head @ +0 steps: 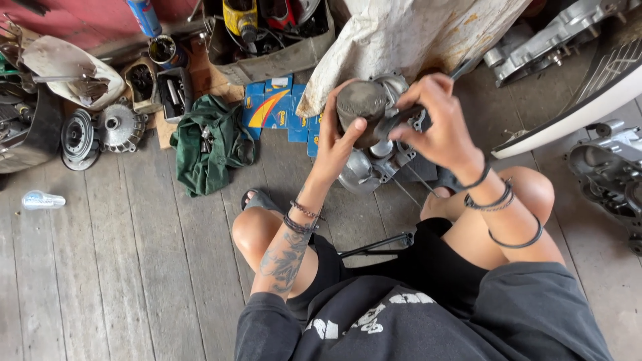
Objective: The person sits on the floor and scrubs a cylindrical metal engine part with a wire brush. They rotate the part to clean the exterior and interior surfaces thoroughly.
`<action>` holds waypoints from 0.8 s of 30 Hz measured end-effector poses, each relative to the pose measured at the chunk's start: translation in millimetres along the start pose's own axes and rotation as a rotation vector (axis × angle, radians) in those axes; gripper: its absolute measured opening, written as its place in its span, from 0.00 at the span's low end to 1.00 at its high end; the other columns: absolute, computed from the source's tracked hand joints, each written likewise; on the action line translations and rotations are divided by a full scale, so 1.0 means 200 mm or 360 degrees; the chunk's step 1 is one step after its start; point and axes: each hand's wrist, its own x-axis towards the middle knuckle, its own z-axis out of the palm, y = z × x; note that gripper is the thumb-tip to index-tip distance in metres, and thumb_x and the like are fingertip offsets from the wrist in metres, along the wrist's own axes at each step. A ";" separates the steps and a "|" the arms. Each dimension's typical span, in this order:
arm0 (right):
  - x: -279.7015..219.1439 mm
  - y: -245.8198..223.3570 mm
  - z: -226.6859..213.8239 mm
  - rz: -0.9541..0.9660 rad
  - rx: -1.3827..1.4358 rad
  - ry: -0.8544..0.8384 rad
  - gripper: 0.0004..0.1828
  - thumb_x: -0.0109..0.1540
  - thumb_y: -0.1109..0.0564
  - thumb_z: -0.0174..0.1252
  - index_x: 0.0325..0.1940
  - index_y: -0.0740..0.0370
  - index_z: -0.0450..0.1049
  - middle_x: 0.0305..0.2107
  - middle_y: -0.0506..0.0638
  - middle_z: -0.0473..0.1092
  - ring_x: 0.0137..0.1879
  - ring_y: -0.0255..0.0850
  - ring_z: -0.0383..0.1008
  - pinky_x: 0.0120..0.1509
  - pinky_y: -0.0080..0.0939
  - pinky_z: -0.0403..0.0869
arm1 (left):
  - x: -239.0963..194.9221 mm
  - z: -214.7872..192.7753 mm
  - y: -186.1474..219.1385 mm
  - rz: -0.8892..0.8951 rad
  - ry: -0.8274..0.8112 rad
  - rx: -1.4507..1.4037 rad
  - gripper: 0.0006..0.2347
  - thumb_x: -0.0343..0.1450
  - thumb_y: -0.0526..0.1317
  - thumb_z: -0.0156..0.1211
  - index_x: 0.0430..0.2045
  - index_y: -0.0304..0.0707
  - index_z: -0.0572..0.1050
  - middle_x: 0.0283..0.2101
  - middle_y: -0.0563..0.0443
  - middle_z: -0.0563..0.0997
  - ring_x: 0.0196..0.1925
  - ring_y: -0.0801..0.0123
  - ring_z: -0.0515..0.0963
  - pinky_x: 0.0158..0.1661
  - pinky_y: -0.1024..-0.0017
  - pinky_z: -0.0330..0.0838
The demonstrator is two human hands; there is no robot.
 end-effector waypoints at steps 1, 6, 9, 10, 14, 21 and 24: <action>-0.01 0.01 0.02 0.0000 0.0003 0.0000 0.36 0.59 0.28 0.65 0.49 0.63 0.74 0.34 0.54 0.74 0.46 0.46 0.70 0.69 0.44 0.54 | 0.00 -0.01 0.01 0.0018 0.0019 0.0040 0.26 0.77 0.47 0.60 0.70 0.42 0.60 0.63 0.41 0.70 0.67 0.65 0.66 0.69 0.55 0.59; 0.10 -0.15 -0.05 -0.0145 -0.0309 -0.0026 0.38 0.62 0.25 0.44 0.34 0.64 0.75 0.28 0.51 0.71 0.38 0.45 0.68 0.67 0.50 0.58 | 0.00 0.04 0.14 0.0031 0.0035 0.0240 0.27 0.76 0.58 0.55 0.63 0.41 0.62 0.61 0.46 0.70 0.64 0.64 0.71 0.65 0.66 0.65; 0.09 -0.17 -0.04 -0.0150 -0.0360 -0.0078 0.39 0.60 0.23 0.43 0.30 0.62 0.72 0.27 0.49 0.69 0.38 0.44 0.69 0.66 0.50 0.60 | -0.01 0.03 0.15 0.0034 0.0015 0.0350 0.27 0.76 0.58 0.54 0.63 0.39 0.63 0.61 0.47 0.69 0.64 0.64 0.70 0.65 0.65 0.65; 0.12 -0.16 -0.07 -0.0170 -0.0372 -0.0032 0.36 0.62 0.26 0.48 0.32 0.64 0.71 0.27 0.50 0.66 0.37 0.45 0.64 0.65 0.49 0.59 | 0.00 0.03 0.15 0.0028 -0.0009 0.0310 0.27 0.76 0.58 0.55 0.63 0.40 0.63 0.61 0.47 0.69 0.64 0.64 0.71 0.64 0.66 0.66; 0.11 -0.36 -0.03 -0.0178 -0.0202 -0.0075 0.36 0.58 0.24 0.47 0.30 0.62 0.68 0.26 0.49 0.65 0.37 0.46 0.67 0.64 0.49 0.59 | 0.00 0.02 0.19 0.0129 -0.0074 0.0353 0.25 0.76 0.56 0.54 0.62 0.40 0.64 0.61 0.47 0.69 0.64 0.63 0.70 0.64 0.64 0.66; 0.15 -0.30 -0.06 -0.0171 -0.0210 -0.0030 0.37 0.59 0.23 0.45 0.31 0.62 0.67 0.28 0.51 0.61 0.38 0.47 0.63 0.62 0.52 0.58 | 0.02 0.00 0.17 0.0160 -0.0102 0.0430 0.24 0.77 0.53 0.55 0.64 0.41 0.63 0.64 0.47 0.68 0.68 0.62 0.68 0.68 0.64 0.62; 0.10 -0.26 -0.09 -0.0102 -0.0234 -0.0030 0.35 0.60 0.26 0.50 0.32 0.63 0.68 0.28 0.51 0.62 0.40 0.47 0.61 0.57 0.51 0.57 | -0.06 0.01 0.17 0.0013 -0.0064 0.0304 0.25 0.75 0.53 0.59 0.64 0.40 0.64 0.63 0.49 0.70 0.66 0.67 0.69 0.66 0.68 0.62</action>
